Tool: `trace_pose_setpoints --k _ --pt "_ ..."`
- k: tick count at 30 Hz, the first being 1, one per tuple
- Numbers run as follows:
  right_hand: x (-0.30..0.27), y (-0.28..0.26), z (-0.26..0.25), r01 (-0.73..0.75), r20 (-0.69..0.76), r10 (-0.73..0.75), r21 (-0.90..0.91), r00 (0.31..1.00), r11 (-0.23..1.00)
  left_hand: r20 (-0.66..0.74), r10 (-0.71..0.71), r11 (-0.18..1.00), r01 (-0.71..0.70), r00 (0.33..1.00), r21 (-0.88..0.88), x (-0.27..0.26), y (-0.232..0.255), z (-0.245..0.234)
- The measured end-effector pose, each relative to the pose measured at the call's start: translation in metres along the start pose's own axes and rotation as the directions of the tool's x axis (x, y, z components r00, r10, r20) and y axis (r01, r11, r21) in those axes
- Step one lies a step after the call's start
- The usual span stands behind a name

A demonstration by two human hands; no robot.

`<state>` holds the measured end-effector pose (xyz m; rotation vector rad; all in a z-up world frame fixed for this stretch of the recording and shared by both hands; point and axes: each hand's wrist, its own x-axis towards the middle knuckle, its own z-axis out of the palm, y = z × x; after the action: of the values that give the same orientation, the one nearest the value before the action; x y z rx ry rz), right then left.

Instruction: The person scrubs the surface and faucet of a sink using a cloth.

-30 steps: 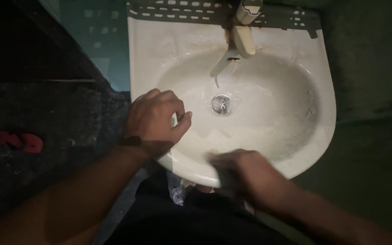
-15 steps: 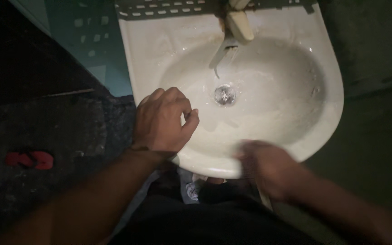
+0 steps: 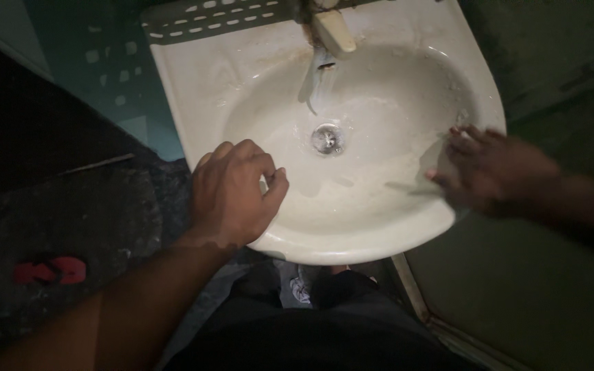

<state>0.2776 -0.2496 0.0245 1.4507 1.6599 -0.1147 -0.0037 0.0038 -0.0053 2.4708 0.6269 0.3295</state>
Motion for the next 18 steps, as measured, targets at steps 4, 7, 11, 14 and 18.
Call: trace_pose_setpoints --k 4,7,11,14,18 --pt "0.024 -0.048 -0.077 -0.206 0.329 0.003 0.585 0.944 0.784 -0.005 -0.025 1.000 0.025 1.000 -0.001 0.000 0.000 -0.001" --pt "0.031 -0.095 -0.127 -0.293 0.331 -0.047 0.885 0.943 0.363 -0.011 -0.030 1.000 0.030 0.999 -0.005 -0.001 0.001 0.002" --pt "0.029 -0.092 -0.106 0.012 0.005 -0.055 0.954 0.998 0.300 -0.059 0.002 1.000 -0.002 0.998 -0.002 -0.001 0.000 0.004" --pt "0.026 -0.043 -0.041 -0.164 0.180 0.020 0.836 0.983 0.523 -0.107 0.041 0.999 -0.042 0.993 -0.005 -0.001 0.001 0.005" --pt "0.006 0.054 0.051 -0.157 0.112 0.118 0.473 0.987 0.867 -0.033 -0.031 0.999 0.032 0.999 0.032 0.000 0.004 0.005"
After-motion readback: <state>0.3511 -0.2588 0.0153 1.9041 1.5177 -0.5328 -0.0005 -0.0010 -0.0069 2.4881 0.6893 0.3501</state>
